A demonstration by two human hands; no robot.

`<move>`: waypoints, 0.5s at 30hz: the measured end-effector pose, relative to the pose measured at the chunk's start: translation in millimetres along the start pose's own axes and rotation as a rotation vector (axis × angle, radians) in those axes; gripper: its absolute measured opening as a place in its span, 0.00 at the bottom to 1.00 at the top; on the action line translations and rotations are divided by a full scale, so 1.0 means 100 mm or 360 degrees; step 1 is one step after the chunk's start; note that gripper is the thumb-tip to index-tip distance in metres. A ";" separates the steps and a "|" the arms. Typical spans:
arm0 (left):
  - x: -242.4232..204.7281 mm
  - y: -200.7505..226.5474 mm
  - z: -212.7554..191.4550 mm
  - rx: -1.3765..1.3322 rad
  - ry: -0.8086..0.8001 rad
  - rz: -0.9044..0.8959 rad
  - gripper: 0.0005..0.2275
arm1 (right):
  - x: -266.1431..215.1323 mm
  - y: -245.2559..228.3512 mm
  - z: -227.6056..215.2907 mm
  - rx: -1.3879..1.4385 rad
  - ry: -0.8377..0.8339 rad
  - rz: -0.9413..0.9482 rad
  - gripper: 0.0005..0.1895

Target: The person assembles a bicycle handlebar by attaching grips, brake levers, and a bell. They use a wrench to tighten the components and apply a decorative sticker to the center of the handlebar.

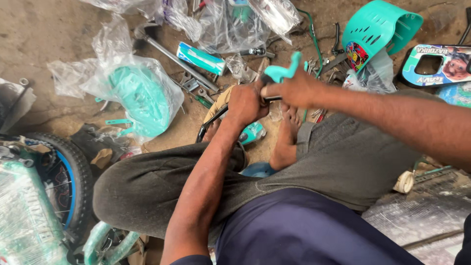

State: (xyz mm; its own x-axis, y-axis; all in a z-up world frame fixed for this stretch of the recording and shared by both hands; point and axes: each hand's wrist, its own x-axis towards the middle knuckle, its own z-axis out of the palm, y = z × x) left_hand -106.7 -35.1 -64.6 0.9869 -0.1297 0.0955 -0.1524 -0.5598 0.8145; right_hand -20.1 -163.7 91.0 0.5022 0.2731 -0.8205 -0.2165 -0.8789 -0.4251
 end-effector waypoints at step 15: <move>-0.04 0.20 0.06 0.0214 -0.0266 -0.0166 0.19 | 0.23 0.58 0.03 0.0268 -0.0006 -0.0505 0.15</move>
State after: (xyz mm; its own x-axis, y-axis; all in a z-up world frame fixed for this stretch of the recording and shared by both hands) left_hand -114.3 -50.7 -52.7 0.9770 -0.1931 -0.0905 -0.0668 -0.6800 0.7302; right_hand -23.4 -207.5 46.5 0.5636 0.5238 -0.6388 -0.1852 -0.6734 -0.7157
